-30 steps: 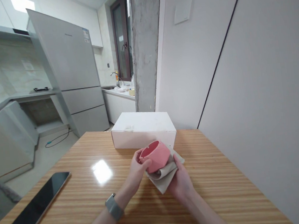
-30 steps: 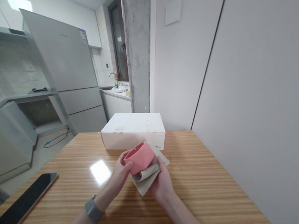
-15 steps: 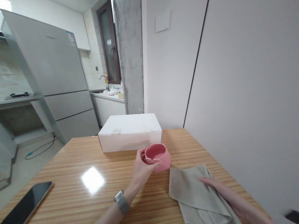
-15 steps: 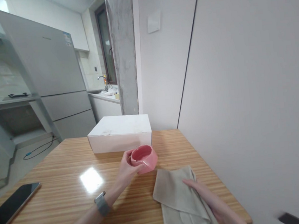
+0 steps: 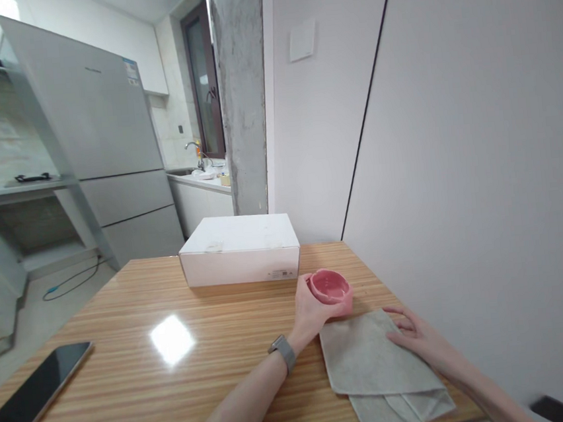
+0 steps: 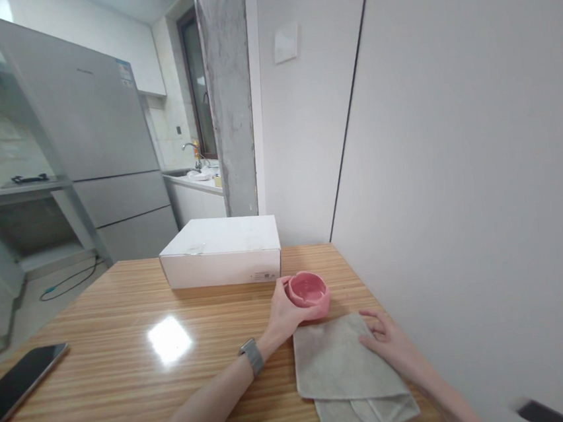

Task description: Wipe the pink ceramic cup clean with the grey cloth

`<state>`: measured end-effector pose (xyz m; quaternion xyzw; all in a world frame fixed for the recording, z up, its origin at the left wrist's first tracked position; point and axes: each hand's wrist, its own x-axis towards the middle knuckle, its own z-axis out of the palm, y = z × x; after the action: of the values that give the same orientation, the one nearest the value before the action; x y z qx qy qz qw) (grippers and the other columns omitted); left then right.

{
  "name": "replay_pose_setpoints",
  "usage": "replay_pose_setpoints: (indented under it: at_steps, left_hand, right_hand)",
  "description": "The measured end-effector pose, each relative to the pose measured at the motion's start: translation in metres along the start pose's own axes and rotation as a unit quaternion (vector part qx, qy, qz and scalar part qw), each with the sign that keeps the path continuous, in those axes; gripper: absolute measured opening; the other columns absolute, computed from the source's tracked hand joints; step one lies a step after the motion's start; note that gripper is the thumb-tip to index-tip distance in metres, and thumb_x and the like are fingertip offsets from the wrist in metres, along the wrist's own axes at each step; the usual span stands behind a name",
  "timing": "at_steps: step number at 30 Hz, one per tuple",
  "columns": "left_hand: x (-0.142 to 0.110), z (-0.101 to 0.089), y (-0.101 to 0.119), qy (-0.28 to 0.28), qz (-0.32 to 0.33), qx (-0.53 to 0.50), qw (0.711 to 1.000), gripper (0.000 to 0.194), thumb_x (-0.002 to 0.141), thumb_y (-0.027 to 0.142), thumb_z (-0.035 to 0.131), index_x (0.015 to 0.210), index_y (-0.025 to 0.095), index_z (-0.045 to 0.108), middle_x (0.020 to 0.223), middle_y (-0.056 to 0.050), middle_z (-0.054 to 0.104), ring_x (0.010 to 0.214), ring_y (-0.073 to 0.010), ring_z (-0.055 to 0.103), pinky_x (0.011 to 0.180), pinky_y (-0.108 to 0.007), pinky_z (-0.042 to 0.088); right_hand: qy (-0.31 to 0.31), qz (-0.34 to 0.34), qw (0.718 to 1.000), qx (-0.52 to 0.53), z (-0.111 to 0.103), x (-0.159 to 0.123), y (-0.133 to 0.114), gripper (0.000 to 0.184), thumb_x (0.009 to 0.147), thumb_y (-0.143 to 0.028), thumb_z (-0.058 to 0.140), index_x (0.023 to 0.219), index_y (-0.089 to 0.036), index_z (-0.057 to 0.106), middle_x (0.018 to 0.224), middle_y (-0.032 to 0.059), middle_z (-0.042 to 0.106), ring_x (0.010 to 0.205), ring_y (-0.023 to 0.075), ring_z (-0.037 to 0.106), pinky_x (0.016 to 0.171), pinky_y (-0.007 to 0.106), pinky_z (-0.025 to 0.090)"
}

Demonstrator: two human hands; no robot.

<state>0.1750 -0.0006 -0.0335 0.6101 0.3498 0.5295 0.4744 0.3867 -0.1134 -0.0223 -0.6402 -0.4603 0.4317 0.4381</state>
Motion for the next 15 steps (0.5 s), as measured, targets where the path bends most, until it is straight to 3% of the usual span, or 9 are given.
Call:
replay_pose_setpoints:
  at_steps: [4, 10, 13, 15]
  left_hand:
    - [0.004, 0.012, -0.01, -0.005, -0.004, 0.004, 1.0, 0.085, 0.043, 0.036, 0.088, 0.113, 0.017, 0.044, 0.113, -0.012, 0.057, 0.1, -0.0241, 0.058, 0.086, -0.035, 0.043]
    - [0.007, 0.021, -0.016, -0.016, 0.007, 0.014, 1.0, 0.088, 0.044, 0.038, 0.088, 0.116, 0.017, 0.041, 0.116, -0.013, 0.054, 0.105, -0.0246, 0.056, 0.09, -0.036, 0.041]
    - [0.008, 0.021, -0.017, -0.036, 0.007, 0.025, 0.999, 0.088, 0.047, 0.036, 0.086, 0.119, 0.017, 0.041, 0.12, -0.014, 0.053, 0.11, -0.0264, 0.054, 0.094, -0.038, 0.039]
    - [0.008, 0.017, -0.013, -0.05, 0.003, 0.037, 0.998, 0.097, 0.043, 0.035, 0.088, 0.124, 0.015, 0.039, 0.128, -0.018, 0.048, 0.121, -0.0316, 0.045, 0.102, -0.043, 0.032]
  right_hand:
    - [0.055, -0.05, 0.994, -0.078, -0.008, 0.006, 0.012, 0.051, 0.066, -0.05, 0.065, 0.105, -0.021, 0.051, 0.069, 0.0021, 0.068, 0.071, 0.0251, 0.066, 0.068, 0.037, 0.05]
    - [0.114, -0.081, 0.976, -0.167, -0.014, 0.02, 0.031, 0.035, 0.064, -0.047, 0.063, 0.088, -0.021, 0.058, 0.072, 0.0043, 0.068, 0.067, 0.0232, 0.065, 0.066, 0.036, 0.05]
    - [0.157, -0.1, 0.943, -0.274, -0.016, 0.023, 0.037, 0.026, 0.069, -0.046, 0.057, 0.081, -0.022, 0.058, 0.076, 0.006, 0.067, 0.065, 0.0226, 0.063, 0.066, 0.037, 0.049]
    - [0.187, -0.138, 0.904, -0.359, -0.014, 0.02, 0.035, 0.023, 0.076, -0.043, 0.05, 0.083, -0.022, 0.057, 0.082, 0.0083, 0.066, 0.072, 0.0243, 0.062, 0.071, 0.039, 0.048]
